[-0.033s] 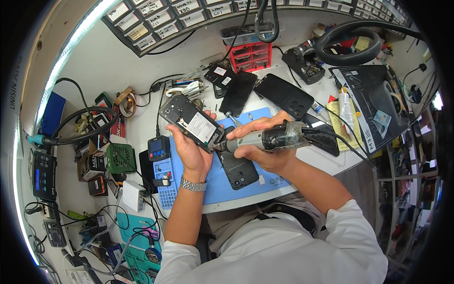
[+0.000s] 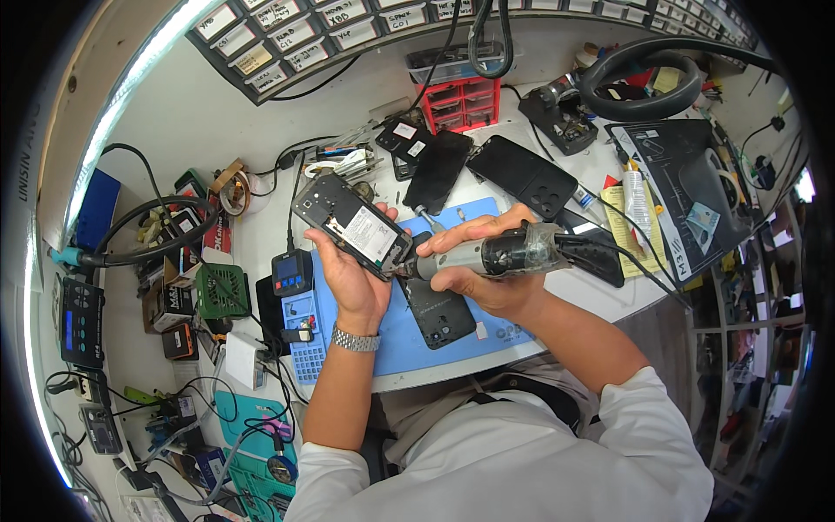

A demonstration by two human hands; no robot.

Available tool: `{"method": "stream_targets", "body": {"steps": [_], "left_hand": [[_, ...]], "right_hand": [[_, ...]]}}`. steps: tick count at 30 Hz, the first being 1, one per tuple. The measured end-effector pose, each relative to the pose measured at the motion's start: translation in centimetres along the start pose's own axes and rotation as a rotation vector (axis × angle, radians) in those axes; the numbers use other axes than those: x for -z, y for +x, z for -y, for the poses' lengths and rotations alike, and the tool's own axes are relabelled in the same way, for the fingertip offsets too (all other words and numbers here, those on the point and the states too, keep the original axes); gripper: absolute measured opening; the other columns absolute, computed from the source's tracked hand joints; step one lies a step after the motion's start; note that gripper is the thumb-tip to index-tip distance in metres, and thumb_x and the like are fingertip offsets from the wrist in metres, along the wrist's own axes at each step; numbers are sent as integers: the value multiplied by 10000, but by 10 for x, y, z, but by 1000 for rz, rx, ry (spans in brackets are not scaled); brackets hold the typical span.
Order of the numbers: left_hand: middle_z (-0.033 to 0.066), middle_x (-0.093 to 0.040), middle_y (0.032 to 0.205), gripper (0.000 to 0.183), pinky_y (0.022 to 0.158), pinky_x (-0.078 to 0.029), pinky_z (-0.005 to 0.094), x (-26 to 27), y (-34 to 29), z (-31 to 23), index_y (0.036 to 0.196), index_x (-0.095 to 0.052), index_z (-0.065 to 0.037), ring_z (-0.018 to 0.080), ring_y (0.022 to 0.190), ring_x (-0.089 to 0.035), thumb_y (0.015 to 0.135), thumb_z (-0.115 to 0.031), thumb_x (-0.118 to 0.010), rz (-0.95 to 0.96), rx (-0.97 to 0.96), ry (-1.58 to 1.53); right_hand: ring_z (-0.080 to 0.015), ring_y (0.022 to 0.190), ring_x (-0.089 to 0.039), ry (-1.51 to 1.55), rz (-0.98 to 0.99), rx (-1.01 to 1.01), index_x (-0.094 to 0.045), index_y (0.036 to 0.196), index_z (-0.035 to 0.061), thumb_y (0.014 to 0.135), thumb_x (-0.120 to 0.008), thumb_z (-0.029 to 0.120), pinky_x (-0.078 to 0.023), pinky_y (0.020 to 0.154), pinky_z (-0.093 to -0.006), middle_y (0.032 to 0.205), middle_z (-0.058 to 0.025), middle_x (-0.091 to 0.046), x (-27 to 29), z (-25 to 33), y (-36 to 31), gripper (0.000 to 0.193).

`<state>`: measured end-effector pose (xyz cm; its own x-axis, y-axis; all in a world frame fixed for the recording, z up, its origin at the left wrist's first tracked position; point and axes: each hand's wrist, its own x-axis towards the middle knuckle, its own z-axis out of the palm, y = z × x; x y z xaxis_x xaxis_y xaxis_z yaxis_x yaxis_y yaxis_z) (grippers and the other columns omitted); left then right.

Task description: The person uses a heat gun to warm the back of a smartphone, then uses a metal prying tool to separate the back cover from the frame. The person continues to pry around the edges and lift the back cover to expose the internal components.

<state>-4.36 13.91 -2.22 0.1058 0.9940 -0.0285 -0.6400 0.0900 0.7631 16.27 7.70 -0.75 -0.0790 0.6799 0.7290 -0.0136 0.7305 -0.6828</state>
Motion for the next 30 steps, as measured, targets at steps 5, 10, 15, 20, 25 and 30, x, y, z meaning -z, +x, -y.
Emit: {"method": "stream_targets", "body": {"steps": [5,10,15,20,25,30], "left_hand": [[218,-657,1400,886,1022,-608,602,0,8,-1,1551,-492,-78,373,1278,-675,1091,-795,-249,-16,-9,-49],[232,-646,1417,893,1020,-607,618,2,9,-2,1574,-471,-75,387,1288,-669,1093,-793,-247,-21,-26,-42],[190,-683,1350,898,1008,-617,584,2,9,-1,1515,-522,-85,347,1240,-693,1074,-823,-259,-19,-47,-30],[183,-687,1344,903,998,-620,571,1,9,1,1510,-525,-85,336,1225,-697,1073,-826,-249,-44,-60,12],[189,-685,1351,912,1001,-617,577,-1,9,0,1518,-518,-81,341,1232,-696,1072,-828,-245,-53,-63,-3],[195,-682,1358,916,1008,-613,587,-1,8,-2,1532,-509,-80,350,1243,-693,1073,-827,-240,-46,-53,-35]], "right_hand": [[-411,1075,-794,-42,-10,-12,-420,1230,83,888,-894,18,-670,929,-575,1133,-231,-753,6,-1,4,588],[-410,1069,-796,-43,4,-34,-423,1230,86,885,-897,18,-673,922,-572,1131,-230,-755,5,-1,3,591],[-402,1070,-796,-65,36,-46,-422,1235,97,883,-895,-6,-671,931,-569,1122,-223,-752,5,-1,3,598],[-388,1078,-794,-43,72,-19,-424,1246,103,879,-891,-44,-667,946,-559,1133,-210,-748,0,-5,5,612],[-377,1084,-794,-32,36,9,-431,1258,108,872,-893,-57,-666,951,-552,1138,-197,-749,-3,-5,4,624],[-370,1077,-798,-40,47,-2,-436,1261,112,874,-896,-49,-670,943,-540,1133,-192,-751,-1,-6,3,622]]}}
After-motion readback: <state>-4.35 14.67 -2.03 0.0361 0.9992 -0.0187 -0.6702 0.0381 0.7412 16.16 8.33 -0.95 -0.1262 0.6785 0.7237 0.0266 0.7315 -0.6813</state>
